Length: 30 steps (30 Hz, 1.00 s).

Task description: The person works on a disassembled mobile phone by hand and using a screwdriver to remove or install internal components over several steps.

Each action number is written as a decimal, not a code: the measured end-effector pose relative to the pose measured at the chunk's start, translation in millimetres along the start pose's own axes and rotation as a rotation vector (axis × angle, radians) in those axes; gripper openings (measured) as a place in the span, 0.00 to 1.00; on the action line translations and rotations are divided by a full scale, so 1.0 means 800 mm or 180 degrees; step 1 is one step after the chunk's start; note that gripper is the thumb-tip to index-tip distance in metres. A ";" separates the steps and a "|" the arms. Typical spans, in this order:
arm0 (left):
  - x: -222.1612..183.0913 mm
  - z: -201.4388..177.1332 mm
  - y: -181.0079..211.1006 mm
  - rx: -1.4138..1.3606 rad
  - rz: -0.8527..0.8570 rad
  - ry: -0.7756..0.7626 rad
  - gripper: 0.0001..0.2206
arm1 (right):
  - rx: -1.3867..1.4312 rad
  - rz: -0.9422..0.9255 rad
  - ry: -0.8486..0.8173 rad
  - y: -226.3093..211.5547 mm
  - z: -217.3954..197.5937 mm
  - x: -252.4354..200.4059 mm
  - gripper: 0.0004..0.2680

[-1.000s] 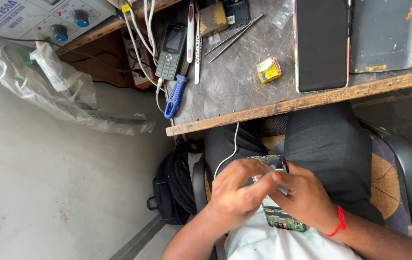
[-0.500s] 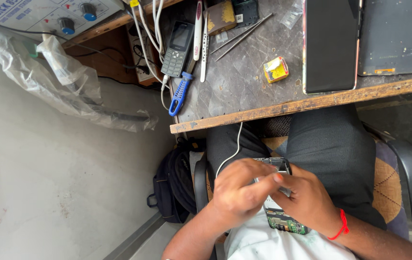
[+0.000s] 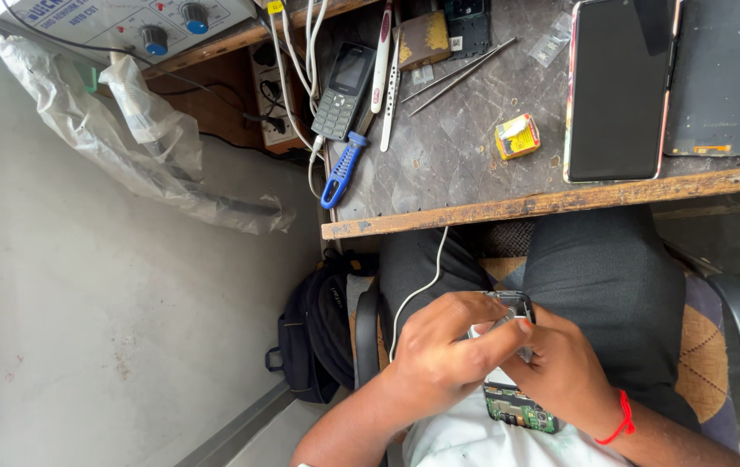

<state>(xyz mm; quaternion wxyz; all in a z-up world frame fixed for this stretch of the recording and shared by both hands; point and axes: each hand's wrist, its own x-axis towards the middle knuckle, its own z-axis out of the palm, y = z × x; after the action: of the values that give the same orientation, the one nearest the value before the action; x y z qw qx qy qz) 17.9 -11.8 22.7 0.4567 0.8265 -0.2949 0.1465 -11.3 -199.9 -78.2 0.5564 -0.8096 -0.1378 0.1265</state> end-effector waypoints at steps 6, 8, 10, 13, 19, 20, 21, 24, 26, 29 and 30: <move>-0.001 -0.001 -0.001 0.0014 0.0010 0.0076 0.20 | -0.0088 0.0175 -0.0015 -0.001 -0.001 0.000 0.09; 0.001 0.000 -0.002 0.0082 -0.0053 0.0013 0.20 | -0.0066 -0.0027 0.0036 -0.004 -0.001 0.002 0.11; 0.003 0.000 -0.003 -0.0081 -0.0097 -0.0060 0.20 | -0.0190 -0.0506 0.0180 -0.005 -0.002 0.004 0.11; 0.004 -0.001 -0.005 -0.0383 -0.0090 -0.0059 0.20 | -0.0144 0.0052 -0.0026 -0.004 -0.003 0.003 0.10; 0.005 0.000 -0.006 -0.0267 -0.0109 -0.0125 0.19 | -0.0086 -0.0321 0.0115 0.008 0.000 -0.002 0.10; 0.004 0.001 -0.008 -0.0403 -0.0090 -0.0176 0.20 | -0.0121 -0.0257 0.0157 0.016 -0.001 -0.003 0.10; 0.001 0.000 -0.009 -0.0540 -0.0071 -0.0227 0.22 | -0.0156 -0.0194 0.0200 0.025 -0.001 -0.008 0.10; -0.008 0.004 -0.004 -0.0092 -0.0041 0.0122 0.22 | -0.0678 0.0467 0.0068 0.055 0.006 -0.022 0.09; -0.014 0.007 -0.001 0.0051 -0.0300 -0.0128 0.21 | -0.0919 0.0635 0.0097 0.076 0.012 -0.018 0.12; -0.030 0.008 -0.006 -0.0790 -0.0552 -0.0453 0.25 | -0.0883 0.0381 0.0205 0.097 0.017 -0.006 0.16; -0.038 0.011 -0.004 -0.0932 -0.0636 -0.0444 0.24 | -0.0908 0.0412 0.0203 0.100 0.015 -0.007 0.16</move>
<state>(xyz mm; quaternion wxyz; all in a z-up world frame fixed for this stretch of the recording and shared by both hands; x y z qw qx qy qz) -3.7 -7.4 0.1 0.5628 0.7845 -0.2605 -0.0018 -14.3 -219.0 -157.2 0.4306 -0.8912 -0.0841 0.1155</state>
